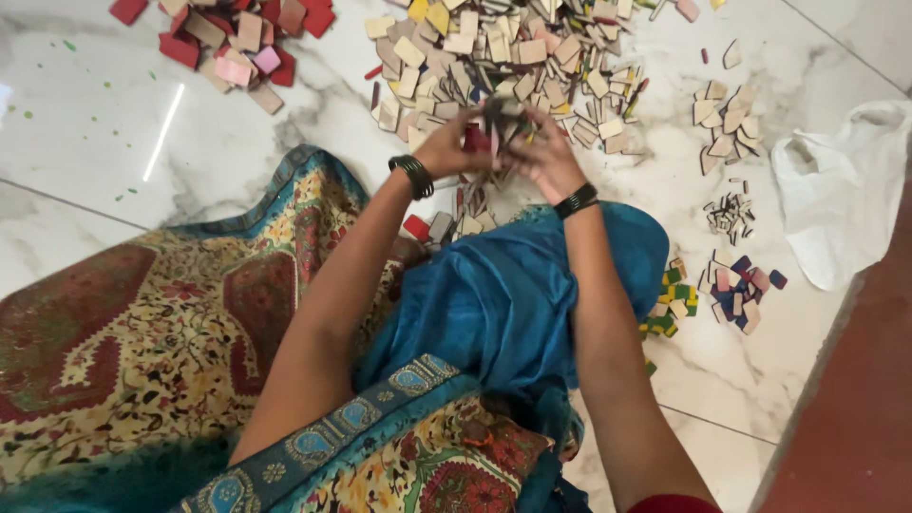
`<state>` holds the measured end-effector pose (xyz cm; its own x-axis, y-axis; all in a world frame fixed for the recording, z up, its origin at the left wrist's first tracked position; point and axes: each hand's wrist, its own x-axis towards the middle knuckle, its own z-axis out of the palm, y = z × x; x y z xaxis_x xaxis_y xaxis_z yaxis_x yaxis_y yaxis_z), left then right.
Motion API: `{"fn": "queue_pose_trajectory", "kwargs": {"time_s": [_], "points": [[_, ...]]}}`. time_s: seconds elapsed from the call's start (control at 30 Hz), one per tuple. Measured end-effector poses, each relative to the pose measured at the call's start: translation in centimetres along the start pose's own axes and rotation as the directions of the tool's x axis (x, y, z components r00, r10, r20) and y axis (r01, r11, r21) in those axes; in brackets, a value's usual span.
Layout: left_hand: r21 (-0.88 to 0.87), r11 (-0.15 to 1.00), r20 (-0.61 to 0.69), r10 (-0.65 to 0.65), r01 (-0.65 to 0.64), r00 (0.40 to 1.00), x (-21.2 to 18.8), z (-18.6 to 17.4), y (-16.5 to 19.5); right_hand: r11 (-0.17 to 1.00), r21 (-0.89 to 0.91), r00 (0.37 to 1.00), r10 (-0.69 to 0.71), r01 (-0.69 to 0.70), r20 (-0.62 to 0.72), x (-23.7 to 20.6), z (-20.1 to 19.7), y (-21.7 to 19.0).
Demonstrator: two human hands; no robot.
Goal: The person sits on the floor and sorts a large scatter of small colored wooden pieces by color, picking pieces one at a time and placing them into separate color piles on the floor. They occasionally gather handfuls of pieces and redistribute them while continuing to sort.
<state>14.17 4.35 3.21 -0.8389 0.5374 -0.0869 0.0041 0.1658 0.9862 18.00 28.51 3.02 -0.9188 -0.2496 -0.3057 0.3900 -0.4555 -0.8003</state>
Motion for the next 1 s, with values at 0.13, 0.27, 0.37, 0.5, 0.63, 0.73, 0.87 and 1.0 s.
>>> {"fn": "queue_pose_trajectory", "kwargs": {"time_s": [0.13,0.27,0.37,0.5,0.63,0.73,0.87,1.0], "points": [[-0.373,0.925,-0.087,0.045,-0.074,0.995,0.7,-1.7,-0.7,0.972,0.230,0.995,-0.034,0.054,-0.089,0.8,-2.0,-0.9],[-0.230,0.932,-0.221,0.231,-0.281,0.948,0.4,-4.5,-1.2,0.956,0.262,0.991,-0.119,0.129,-0.054,0.7,-2.4,-2.2],[-0.125,0.982,-0.278,0.104,-0.144,0.955,-0.3,-5.7,-1.6,0.957,0.241,0.986,-0.150,0.164,-0.073,-0.1,-2.5,-3.1],[0.115,0.992,-0.332,0.080,-0.044,0.940,-0.8,-6.2,-3.1,0.925,0.327,0.963,-0.114,0.193,-0.246,0.2,-3.7,-3.2],[0.434,0.899,-0.474,0.286,-0.062,0.833,-1.3,-6.8,-5.2,0.992,-0.027,0.824,-0.117,0.123,-0.554,1.8,-6.1,-2.4],[0.190,0.969,-0.677,0.014,0.156,0.736,-1.8,-6.9,-6.6,0.762,-0.647,0.744,-0.446,0.024,-0.497,3.1,-7.1,-1.1],[0.445,0.886,-0.726,0.269,0.134,0.633,-2.5,-7.7,-7.6,0.358,-0.927,0.816,-0.498,-0.116,-0.294,4.2,-6.7,0.5],[0.377,0.925,-0.640,0.229,0.040,0.733,-2.7,-7.9,-7.3,0.643,-0.716,0.830,-0.220,-0.272,-0.513,5.9,-5.1,1.0]]}}
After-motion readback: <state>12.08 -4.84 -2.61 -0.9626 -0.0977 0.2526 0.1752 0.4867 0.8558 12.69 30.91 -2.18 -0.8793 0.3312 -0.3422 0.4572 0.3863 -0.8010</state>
